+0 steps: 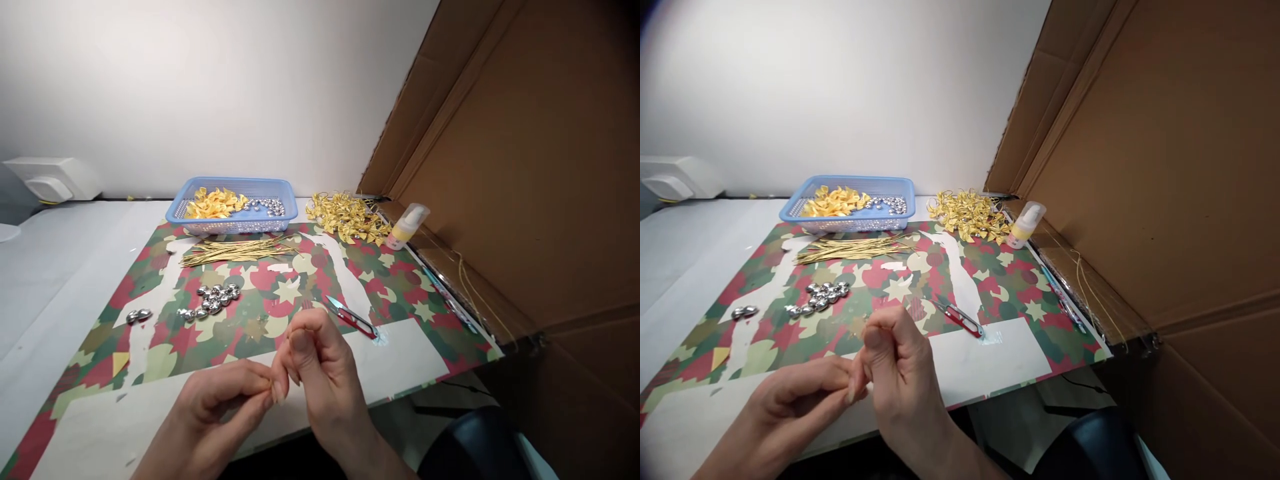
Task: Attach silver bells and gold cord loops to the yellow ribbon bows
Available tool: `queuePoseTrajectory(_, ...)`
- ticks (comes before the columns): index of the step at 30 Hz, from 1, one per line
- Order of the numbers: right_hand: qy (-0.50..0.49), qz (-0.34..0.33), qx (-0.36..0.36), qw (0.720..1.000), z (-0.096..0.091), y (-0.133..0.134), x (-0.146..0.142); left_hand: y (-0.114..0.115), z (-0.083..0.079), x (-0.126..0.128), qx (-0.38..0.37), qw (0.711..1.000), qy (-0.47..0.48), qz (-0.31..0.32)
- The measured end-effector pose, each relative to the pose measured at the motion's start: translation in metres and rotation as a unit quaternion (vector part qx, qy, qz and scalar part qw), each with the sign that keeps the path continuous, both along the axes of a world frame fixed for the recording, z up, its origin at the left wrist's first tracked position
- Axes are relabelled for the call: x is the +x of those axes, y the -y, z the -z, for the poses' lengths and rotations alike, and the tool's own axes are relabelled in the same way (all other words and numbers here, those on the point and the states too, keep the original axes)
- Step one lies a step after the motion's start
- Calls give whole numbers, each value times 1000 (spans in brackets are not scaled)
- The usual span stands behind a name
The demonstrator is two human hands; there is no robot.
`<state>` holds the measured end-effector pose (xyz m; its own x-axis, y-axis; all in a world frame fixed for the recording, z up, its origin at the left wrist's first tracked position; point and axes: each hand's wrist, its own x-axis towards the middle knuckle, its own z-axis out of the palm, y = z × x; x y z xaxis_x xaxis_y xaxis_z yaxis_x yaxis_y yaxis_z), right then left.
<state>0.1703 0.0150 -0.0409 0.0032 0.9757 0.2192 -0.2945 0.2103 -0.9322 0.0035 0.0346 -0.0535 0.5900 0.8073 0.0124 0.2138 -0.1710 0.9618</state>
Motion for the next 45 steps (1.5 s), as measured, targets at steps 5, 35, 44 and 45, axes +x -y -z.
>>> queuePoseTrajectory(5, 6, -24, -29, 999, -2, 2, 0, 3, 8, 1, -61, 992, 48, -101)
queuePoseTrajectory(35, -102, -62, -70, 990, 4, -2, -4, -2, -8, -19, -89, 967, 123, -204)
queuePoseTrajectory(44, -77, -62, -80, 992, 7, 2, -3, -1, -13, -22, -205, 947, 184, -167)
queuePoseTrajectory(45, -71, -63, -77, 993, 7, 3, -2, -1, -13, -22, -207, 947, 183, -166)
